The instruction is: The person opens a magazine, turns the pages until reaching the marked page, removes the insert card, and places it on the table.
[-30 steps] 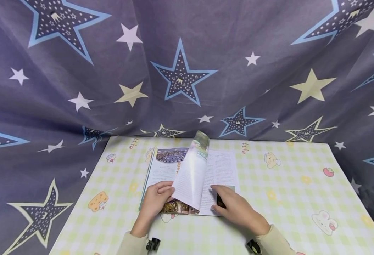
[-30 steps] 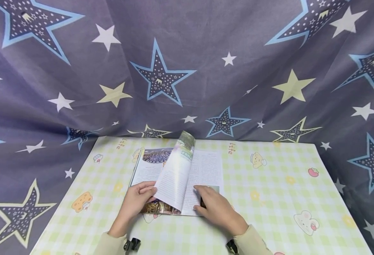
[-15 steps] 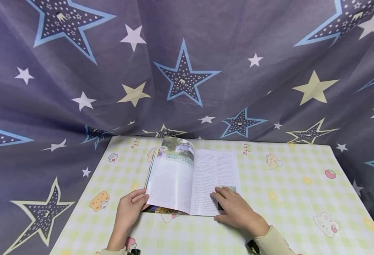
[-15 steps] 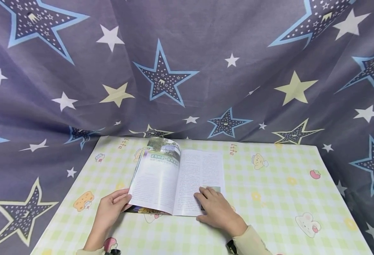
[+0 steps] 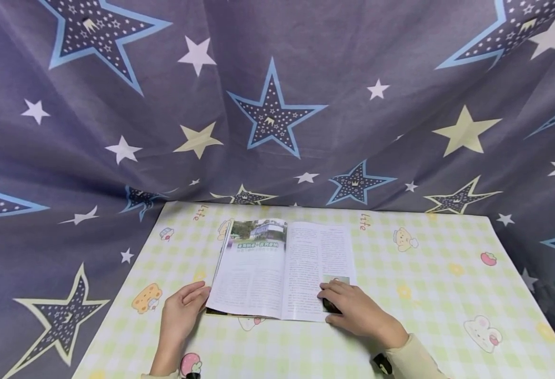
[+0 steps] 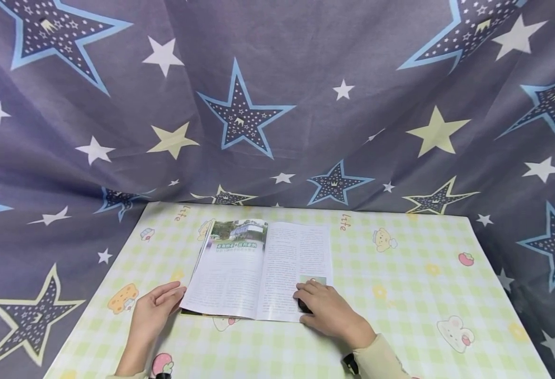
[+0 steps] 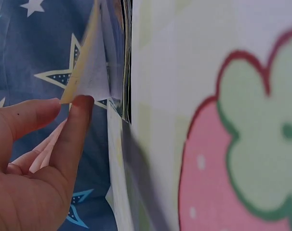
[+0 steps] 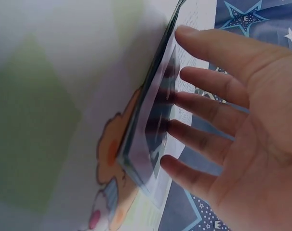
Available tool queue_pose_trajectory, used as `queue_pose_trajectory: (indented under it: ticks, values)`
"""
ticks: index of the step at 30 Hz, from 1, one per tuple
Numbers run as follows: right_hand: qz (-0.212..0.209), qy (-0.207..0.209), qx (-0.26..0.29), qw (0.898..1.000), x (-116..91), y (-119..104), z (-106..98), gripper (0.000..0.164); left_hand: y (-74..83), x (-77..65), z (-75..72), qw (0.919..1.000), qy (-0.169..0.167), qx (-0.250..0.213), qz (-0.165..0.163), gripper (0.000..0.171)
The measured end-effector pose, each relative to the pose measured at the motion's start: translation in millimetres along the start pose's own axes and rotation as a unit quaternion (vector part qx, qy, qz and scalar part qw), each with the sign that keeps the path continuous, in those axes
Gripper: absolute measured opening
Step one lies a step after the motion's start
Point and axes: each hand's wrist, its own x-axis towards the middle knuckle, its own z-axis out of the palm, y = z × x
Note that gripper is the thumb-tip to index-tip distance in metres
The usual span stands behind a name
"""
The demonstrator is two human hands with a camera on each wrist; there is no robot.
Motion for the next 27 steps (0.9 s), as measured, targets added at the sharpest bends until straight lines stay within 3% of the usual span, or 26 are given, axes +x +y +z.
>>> queue_pose_trajectory:
  ticks: [6,13,18,27]
  values:
    - [-0.029,0.020,-0.026,0.999,4.7,-4.3,5.9,0.061,0.0,1.3,0.0,0.9991,0.019,0.037,0.005,0.034]
    - [-0.039,0.019,-0.071,0.997,24.0,-20.7,13.5,0.073,1.4,0.7,3.2,0.9999,0.006,0.016,0.003,0.034]
    - [-0.036,0.001,-0.077,0.996,30.2,-21.2,15.2,0.070,2.3,1.4,7.0,1.0000,-0.001,0.007,-0.001,0.032]
    - [-0.047,-0.019,-0.023,0.998,23.7,-9.2,8.6,0.052,5.0,3.9,9.6,0.9998,0.000,0.012,0.013,0.031]
